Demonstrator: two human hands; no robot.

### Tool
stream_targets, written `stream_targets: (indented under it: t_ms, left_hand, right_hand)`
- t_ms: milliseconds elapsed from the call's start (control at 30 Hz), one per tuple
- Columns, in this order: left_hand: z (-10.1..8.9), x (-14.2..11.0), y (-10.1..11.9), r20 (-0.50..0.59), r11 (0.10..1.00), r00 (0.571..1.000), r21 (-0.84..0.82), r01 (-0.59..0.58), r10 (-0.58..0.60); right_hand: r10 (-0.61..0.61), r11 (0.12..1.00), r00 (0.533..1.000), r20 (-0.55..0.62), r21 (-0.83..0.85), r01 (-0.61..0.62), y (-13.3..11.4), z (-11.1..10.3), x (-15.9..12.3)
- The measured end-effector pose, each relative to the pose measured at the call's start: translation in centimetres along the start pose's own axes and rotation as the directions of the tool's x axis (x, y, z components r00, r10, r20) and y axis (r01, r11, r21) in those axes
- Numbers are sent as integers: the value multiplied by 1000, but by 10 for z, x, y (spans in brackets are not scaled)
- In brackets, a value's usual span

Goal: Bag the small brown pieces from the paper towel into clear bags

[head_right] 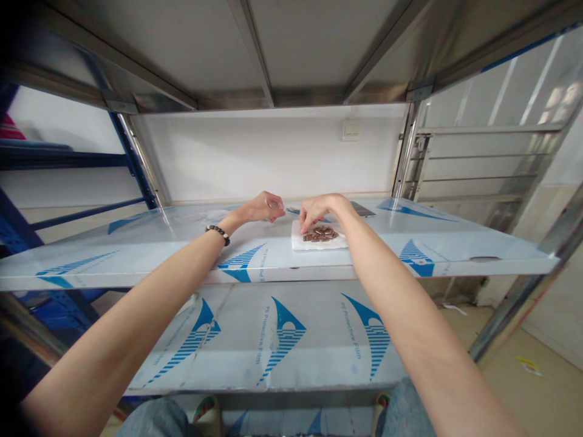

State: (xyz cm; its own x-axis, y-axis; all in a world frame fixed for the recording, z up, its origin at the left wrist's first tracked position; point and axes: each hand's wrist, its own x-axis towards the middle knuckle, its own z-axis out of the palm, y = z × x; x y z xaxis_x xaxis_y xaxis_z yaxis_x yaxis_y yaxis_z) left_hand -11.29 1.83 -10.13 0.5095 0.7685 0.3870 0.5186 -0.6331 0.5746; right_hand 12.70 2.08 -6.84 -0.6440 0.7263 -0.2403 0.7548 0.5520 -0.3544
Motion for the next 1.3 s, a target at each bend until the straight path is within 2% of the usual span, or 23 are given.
stream_targets:
  t_ms: [100,200,333,433,667,867,933,1067,1133,1200,1300]
  left_hand:
    - [0,-1,1,-10,1000,1000,6,4,-4]
    - [0,-1,2,-11,1000,1000,-10,11,-11]
    - [0,-1,4,6,999,1000,-54,-9,9]
    - [0,0,3,20,997,999,-66,-29,30]
    - [1,0,5,46,996,997,-69,-53,56]
    - [0,-1,2,-40,991,998,-124,-49,44]
    - [-1,-1,2,-65,981,997,-184,-62,51]
    - [-3,-2,4,-79,905,996,-421,-67,37]
    - [-5,-2,6,-85,848,996,-529,-48,4]
    - [-6,-2,7,-87,795,996,-605,-39,-17]
    - [-7,-1,6,-79,738,997,-674,-43,-14]
  right_hand:
    - [-141,976,980,-143,144,162,-4,0,-2]
    - [-259,886,904,-340,289,363,-9,0,-2]
    - [-262,777,773,-578,349,524,-16,2,2]
    - [-249,752,735,-631,352,557,-18,4,7]
    - [-243,756,764,-598,378,535,-24,9,8]
    - [-122,883,781,-612,292,367,-25,4,0]
    - [-123,905,793,-597,261,336,-22,2,-1]
    - [-183,938,897,-402,203,282,-14,2,1]
    - [-149,968,944,-294,149,199,-11,2,2]
    - [-79,990,969,-234,94,103,-8,3,3]
    - [33,999,976,-213,36,-26,-7,2,1]
